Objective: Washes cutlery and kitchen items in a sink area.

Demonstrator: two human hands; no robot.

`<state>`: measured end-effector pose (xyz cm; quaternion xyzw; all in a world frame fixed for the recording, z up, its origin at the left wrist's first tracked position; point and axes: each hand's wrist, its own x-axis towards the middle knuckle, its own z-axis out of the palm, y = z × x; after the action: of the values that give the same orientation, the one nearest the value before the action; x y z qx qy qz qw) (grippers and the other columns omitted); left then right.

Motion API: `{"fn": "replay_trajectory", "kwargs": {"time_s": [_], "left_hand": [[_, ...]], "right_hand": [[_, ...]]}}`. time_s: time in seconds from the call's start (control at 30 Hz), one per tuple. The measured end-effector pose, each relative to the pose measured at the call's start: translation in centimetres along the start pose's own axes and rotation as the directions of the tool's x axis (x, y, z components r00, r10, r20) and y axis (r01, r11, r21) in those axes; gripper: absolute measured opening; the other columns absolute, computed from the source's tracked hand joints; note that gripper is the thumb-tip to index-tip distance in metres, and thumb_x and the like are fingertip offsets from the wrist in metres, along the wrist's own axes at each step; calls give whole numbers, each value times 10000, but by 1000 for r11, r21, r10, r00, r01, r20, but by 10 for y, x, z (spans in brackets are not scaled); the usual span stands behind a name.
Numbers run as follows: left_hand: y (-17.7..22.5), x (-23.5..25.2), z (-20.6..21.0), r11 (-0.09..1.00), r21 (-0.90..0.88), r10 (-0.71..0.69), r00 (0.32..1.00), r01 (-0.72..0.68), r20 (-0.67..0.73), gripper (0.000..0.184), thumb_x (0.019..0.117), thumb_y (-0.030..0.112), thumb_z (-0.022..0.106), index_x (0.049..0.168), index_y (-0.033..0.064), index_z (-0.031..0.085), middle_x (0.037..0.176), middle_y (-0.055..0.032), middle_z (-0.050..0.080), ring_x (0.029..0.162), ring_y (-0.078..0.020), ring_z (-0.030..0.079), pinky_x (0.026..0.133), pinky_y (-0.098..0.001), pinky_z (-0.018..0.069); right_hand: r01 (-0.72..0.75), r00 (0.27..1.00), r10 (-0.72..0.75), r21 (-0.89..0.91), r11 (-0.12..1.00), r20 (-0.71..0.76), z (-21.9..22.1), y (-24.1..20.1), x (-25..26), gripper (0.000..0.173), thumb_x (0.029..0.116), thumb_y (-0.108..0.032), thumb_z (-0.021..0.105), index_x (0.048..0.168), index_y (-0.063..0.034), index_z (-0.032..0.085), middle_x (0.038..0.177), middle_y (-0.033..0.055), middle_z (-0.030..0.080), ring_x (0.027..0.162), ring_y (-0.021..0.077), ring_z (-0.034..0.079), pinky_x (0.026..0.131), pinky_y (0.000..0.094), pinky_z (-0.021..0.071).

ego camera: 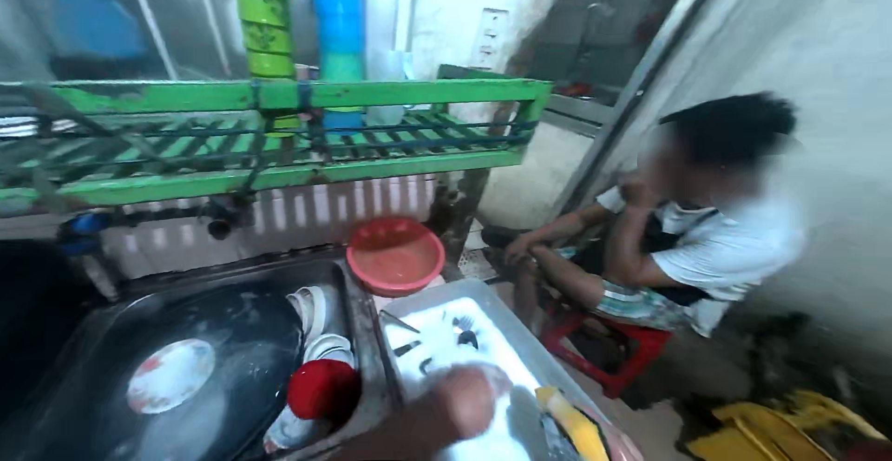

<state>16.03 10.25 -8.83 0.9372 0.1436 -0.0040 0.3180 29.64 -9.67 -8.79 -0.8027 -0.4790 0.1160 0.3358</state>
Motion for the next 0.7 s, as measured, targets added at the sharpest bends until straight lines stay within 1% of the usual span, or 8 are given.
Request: {"fn": "replay_trajectory", "kwargs": {"time_s": [0.07,0.13,0.2,0.3,0.37,0.47,0.6,0.7], "left_hand": [[12,23,36,992,114,29,978,-54,206,426,974,196,672,1341,-14,617,1483,-211,528,1391,-372,488,1159,-569,378],[20,34,53,961,271,-51,938,-46,342,576,949,336,703,1378,-30,589,1588,-242,394,1507,-417,304,1218,-656,199],[23,41,58,945,326,-98,928,-27,360,621,923,332,714,1404,-32,566,1612,-235,358,1540,-423,223,1227,-688,100],[22,41,52,943,331,-150,923,26,355,716,904,369,732,1458,-26,510,1633,-185,350,1558,-385,191,1224,-694,72],[28,41,50,927,374,-160,910,6,383,661,928,375,703,1414,-45,547,1611,-225,366,1537,-421,226,1212,-694,124],[28,38,53,935,355,-141,936,18,323,549,932,343,681,1318,-41,613,1514,-231,470,1422,-407,407,1162,-586,304],[4,41,51,999,6,-48,981,48,189,421,982,266,636,1272,-39,642,1387,-239,576,1348,-385,499,1159,-517,364],[11,37,40,923,-319,-155,967,214,200,389,1018,240,602,1250,-72,613,1266,-273,627,1205,-380,607,1057,-534,463]], "right_hand": [[-8,998,10,38,999,-64,0,-2,-1,676,880,-182,744,1442,98,492,1348,367,564,1260,484,567,1096,556,453],[-3,996,8,55,998,-93,1,3,-2,687,878,-201,754,1439,99,495,1343,360,575,1254,473,580,1093,551,461],[-50,994,58,90,995,-88,2,7,-1,713,876,-228,767,1455,82,489,1359,340,577,1266,441,582,1103,528,462],[-104,990,119,177,979,-77,2,5,-3,752,855,-213,780,1471,86,468,1365,335,575,1266,437,580,1104,529,457],[-119,989,134,202,972,-63,3,7,-3,762,854,-214,786,1477,80,461,1365,326,581,1272,433,579,1108,533,452],[-129,987,147,213,968,-70,3,6,-3,765,848,-207,795,1476,82,464,1361,324,586,1268,423,588,1105,526,460],[-159,982,180,272,949,-56,2,6,-2,774,853,-169,779,1494,89,430,1402,338,549,1303,418,563,1124,514,442],[-185,975,215,326,927,-59,0,2,-2,765,849,-153,769,1492,85,430,1381,328,568,1283,403,576,1109,517,450]]}}
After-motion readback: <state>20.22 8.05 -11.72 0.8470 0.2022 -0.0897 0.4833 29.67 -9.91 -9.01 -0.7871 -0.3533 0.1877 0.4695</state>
